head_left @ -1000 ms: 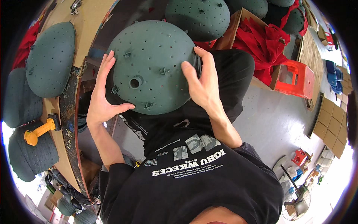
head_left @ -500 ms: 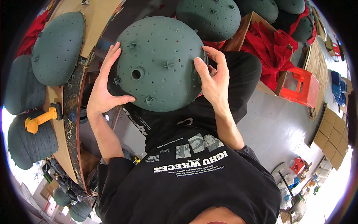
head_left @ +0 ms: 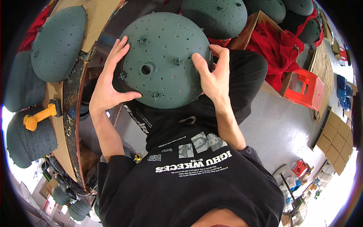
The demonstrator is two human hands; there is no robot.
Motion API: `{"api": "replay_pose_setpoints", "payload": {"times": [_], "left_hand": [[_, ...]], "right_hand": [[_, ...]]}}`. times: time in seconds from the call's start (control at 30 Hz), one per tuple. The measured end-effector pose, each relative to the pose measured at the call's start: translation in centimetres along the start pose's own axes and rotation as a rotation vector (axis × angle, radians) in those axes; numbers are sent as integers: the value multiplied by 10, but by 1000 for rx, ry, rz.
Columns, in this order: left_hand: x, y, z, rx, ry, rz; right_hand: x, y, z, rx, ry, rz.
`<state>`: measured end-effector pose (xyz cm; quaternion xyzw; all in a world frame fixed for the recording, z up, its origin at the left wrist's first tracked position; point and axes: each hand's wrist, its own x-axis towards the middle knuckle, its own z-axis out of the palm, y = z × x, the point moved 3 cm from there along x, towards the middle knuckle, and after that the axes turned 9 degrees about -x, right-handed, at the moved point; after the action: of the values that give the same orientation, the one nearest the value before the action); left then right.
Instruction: Assembling and drilling holes into green semi-spherical foam parts in a workshop.
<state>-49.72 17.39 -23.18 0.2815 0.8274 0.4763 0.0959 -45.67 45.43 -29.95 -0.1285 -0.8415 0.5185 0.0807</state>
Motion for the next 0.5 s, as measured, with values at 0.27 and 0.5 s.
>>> {"api": "replay_pose_setpoints", "payload": {"times": [0.27,0.5], "left_hand": [[4,-2,3,-5,13,-21],[11,-8,10,63,-22,-20]], "right_hand": [[0,0,3,5,-32,94],[12,19,11,106,-17,141]]}}
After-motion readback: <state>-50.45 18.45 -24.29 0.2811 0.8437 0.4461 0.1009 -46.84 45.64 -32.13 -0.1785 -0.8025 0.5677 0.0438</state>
